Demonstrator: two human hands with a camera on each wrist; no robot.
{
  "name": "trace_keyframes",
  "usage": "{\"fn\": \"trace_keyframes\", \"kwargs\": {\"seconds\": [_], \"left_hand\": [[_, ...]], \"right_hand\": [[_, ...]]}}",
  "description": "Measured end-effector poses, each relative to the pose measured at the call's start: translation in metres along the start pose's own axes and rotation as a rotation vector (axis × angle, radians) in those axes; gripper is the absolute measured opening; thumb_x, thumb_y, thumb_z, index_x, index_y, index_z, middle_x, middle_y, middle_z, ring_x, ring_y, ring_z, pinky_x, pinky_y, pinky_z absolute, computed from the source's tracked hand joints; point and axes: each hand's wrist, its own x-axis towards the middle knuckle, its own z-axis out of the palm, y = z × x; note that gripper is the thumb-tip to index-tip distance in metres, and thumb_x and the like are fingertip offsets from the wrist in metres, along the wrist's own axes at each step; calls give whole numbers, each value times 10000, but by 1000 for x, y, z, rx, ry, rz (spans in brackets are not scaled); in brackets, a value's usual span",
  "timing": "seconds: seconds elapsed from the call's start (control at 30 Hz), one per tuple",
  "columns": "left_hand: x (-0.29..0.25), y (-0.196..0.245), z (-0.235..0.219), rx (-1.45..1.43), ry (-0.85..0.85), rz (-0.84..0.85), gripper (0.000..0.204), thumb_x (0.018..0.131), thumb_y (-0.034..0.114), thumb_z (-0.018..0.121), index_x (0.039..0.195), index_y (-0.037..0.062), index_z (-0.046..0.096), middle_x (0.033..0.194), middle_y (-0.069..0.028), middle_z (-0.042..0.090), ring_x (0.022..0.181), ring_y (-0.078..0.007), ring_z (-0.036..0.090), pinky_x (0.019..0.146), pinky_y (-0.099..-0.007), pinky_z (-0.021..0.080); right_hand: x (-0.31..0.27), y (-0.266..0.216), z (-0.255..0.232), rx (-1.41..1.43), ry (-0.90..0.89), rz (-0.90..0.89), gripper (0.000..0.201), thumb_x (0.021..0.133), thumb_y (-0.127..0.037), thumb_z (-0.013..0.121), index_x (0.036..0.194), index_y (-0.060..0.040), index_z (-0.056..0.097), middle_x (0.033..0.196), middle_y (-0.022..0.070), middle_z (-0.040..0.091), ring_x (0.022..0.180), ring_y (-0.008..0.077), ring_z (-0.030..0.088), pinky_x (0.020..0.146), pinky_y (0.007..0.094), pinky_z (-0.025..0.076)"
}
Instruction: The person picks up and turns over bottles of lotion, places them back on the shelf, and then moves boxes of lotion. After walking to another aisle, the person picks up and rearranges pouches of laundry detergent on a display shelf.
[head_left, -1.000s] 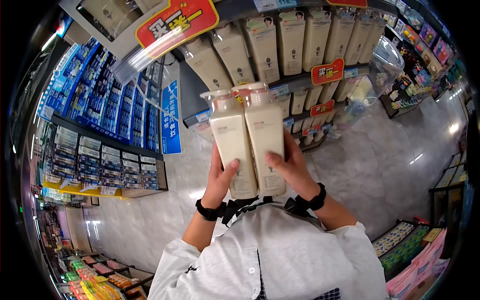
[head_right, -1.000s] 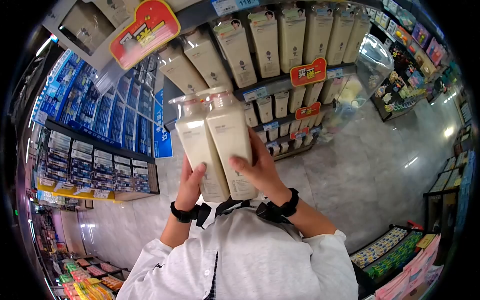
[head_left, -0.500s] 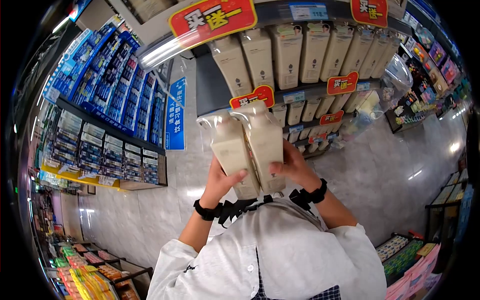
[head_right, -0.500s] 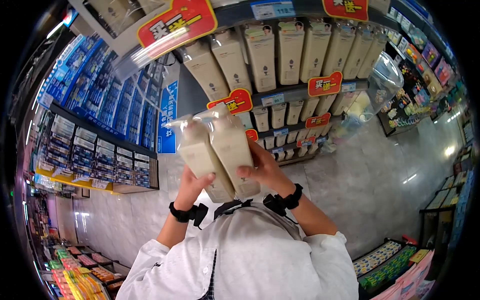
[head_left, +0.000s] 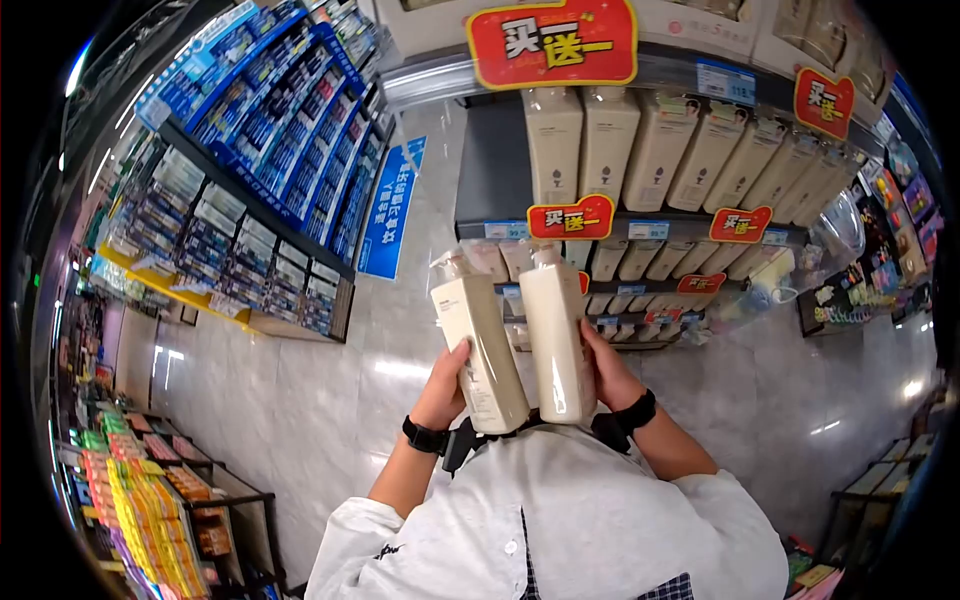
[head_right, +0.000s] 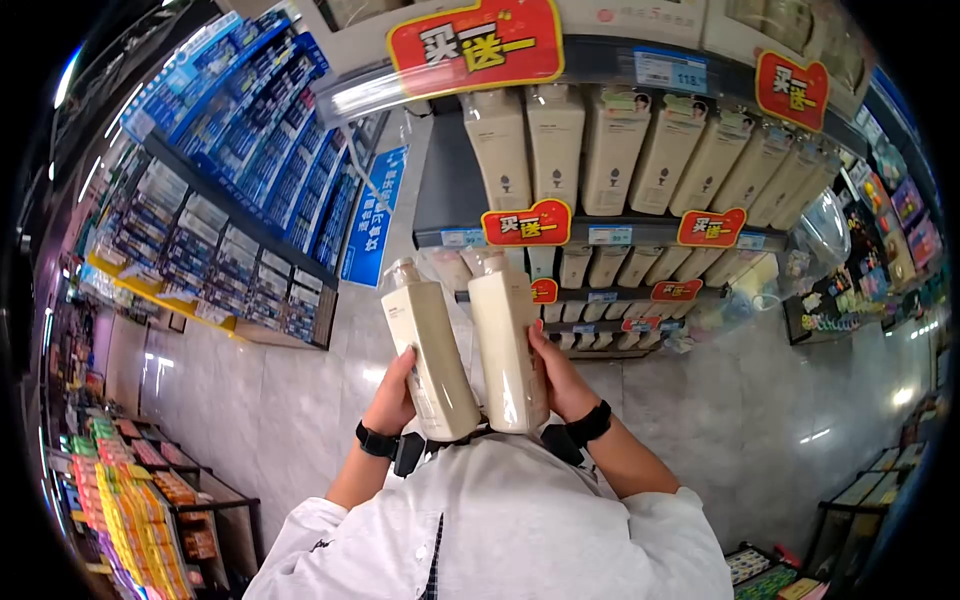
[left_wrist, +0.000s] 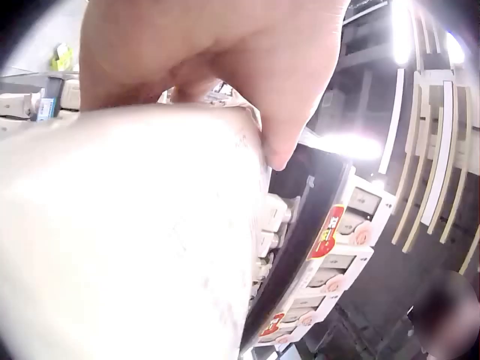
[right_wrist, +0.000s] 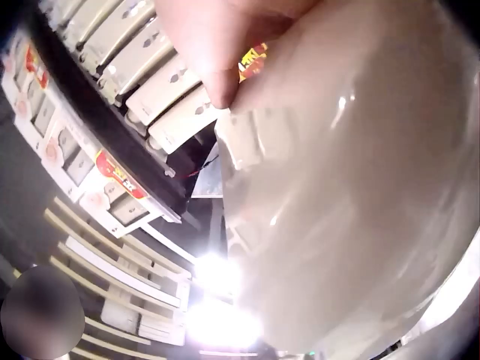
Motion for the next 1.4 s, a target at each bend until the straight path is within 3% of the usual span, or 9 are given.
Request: {"fn": "trace_keyframes", "kwargs": {"seconds": [0.23,0.4,0.5,0.57,0.63,0.67,0.77,0.97,1.4], "left_hand": [[-11,-12,-8,-185,113,56,600,1044,494,392,1434,41,445,1343,-155,588,1221,-300,593,983,-414,522],[-6,-13,-12,-315,47,42,757,992,641,337,1543,123,318,1547,-138,391,1397,-355,410,1149,-484,344],[-7,-21,-19,-377,7,89,806,967,672,359,1553,123,295,1566,-133,362,1409,-354,393,1165,-514,308],[-6,-24,-22,-397,0,94,797,960,652,400,1550,127,295,1573,-116,349,1399,-338,406,1107,-517,395],[-3,-31,-35,-286,65,92,777,957,611,455,1522,92,335,1510,-139,425,1334,-326,482,1019,-476,493],[2,-45,-61,-326,86,30,747,947,580,504,1452,36,415,1380,-173,541,1195,-327,590,940,-452,550],[2,-47,-52,-146,275,53,720,946,576,513,1384,5,476,1256,-188,618,1080,-328,649,944,-448,545],[8,-42,-32,-215,227,75,540,1007,467,488,1333,37,523,1204,-116,655,1075,-233,652,930,-398,545],[13,-36,-15,-468,187,93,606,1004,543,426,1355,58,514,1216,-120,650,1035,-247,673,909,-413,562]], "right_hand": [[10,3,-6,82,-26,48,573,1006,-573,465,1345,-121,554,1173,28,665,1054,145,644,898,338,535],[0,-6,1,116,-85,62,550,1010,-541,476,1332,-102,555,1168,48,662,1029,159,649,861,343,545],[-4,0,-11,7,-31,103,554,991,-526,518,1329,-88,542,1149,53,651,1010,164,646,847,346,546],[-9,0,-16,-49,-25,89,579,969,-529,550,1331,-77,532,1141,57,644,1007,165,644,849,344,545],[-13,-1,-19,-101,-22,67,608,947,-533,582,1332,-66,523,1134,60,637,1005,167,642,852,342,543],[-14,-3,-18,-117,-27,34,634,927,-536,606,1334,-58,514,1139,66,631,1010,169,641,853,340,542],[-20,-10,-11,-141,-17,-40,670,900,-544,635,1330,-44,511,1138,69,631,1012,169,641,855,334,541],[-27,-13,-29,-117,-11,13,648,958,-572,538,1334,-45,535,1126,63,666,974,160,651,834,303,535],[-20,-7,-46,13,277,-35,529,997,-522,506,1248,-67,602,1078,45,680,918,151,665,780,292,549]]}}
